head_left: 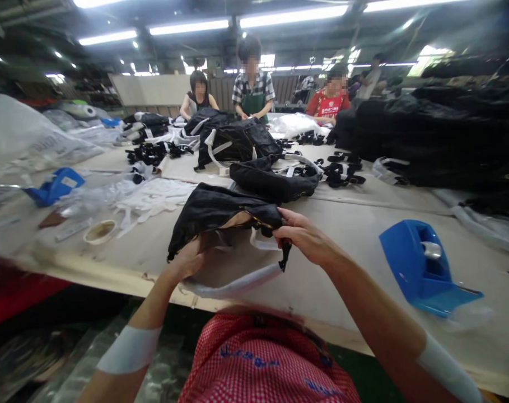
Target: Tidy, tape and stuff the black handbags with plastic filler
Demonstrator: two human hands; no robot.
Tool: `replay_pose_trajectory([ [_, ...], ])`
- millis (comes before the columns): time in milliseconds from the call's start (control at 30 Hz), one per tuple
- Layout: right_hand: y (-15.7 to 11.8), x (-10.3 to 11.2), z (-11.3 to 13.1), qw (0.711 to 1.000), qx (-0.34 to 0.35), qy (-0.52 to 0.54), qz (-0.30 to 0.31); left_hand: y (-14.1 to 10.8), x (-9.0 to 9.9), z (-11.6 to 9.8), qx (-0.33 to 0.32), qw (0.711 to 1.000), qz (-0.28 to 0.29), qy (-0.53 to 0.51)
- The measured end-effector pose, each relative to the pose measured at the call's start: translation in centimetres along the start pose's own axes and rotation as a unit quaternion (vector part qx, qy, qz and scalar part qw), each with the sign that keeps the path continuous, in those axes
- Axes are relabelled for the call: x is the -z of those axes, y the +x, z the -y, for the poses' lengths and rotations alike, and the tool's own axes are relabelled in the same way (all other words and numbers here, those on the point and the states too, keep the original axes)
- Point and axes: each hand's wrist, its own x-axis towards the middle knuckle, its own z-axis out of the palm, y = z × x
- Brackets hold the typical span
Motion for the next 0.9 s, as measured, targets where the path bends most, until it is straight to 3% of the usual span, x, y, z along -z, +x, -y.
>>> replay_pose_trajectory([
  [133,0.7,-0.2,0.8,1.0,0.009,0.0,-0.006,1.3,1.2,-0.6,0.001,0.998,-0.056,0.011],
  [233,1.5,-0.3,0.8,1.0,0.009,0.014,-0.016,2.0,1.2,-1.1,-0.015,0.998,-0.015,0.054],
  [333,2.3,-0.7,0.3,1.0,-0.004,0.005,-0.014,2.7,0.0,-1.3,-0.047,0.989,0.032,0.138],
  [500,2.8,-1.1,-0.6,0.999,-0.012,0.024,-0.018,3.1,-0.9,-2.4,-0.044,0.977,0.017,0.207],
  [567,2.9,-1.2,-0.6,0.999,-0.011,0.029,-0.018,2.6,-0.5,-3.7,-0.056,0.983,0.027,0.17],
  [633,2.8,-1.3,-0.5,1.0,-0.005,0.023,-0.015,2.0,-0.4,-5.5,-0.085,0.994,0.023,0.065],
  [733,2.5,-1.7,-0.5,1.0,0.009,0.0,-0.006,1.2,-1.3,-8.0,-0.073,0.994,-0.064,-0.048],
  [833,1.7,-2.0,-1.2,0.999,0.004,-0.037,-0.016,1.2,-3.2,-9.6,-0.046,0.983,-0.177,0.018],
  [900,1.2,-2.1,-1.8,0.996,0.01,-0.086,-0.024,1.4,-4.4,-10.2,-0.071,0.978,-0.194,0.032],
])
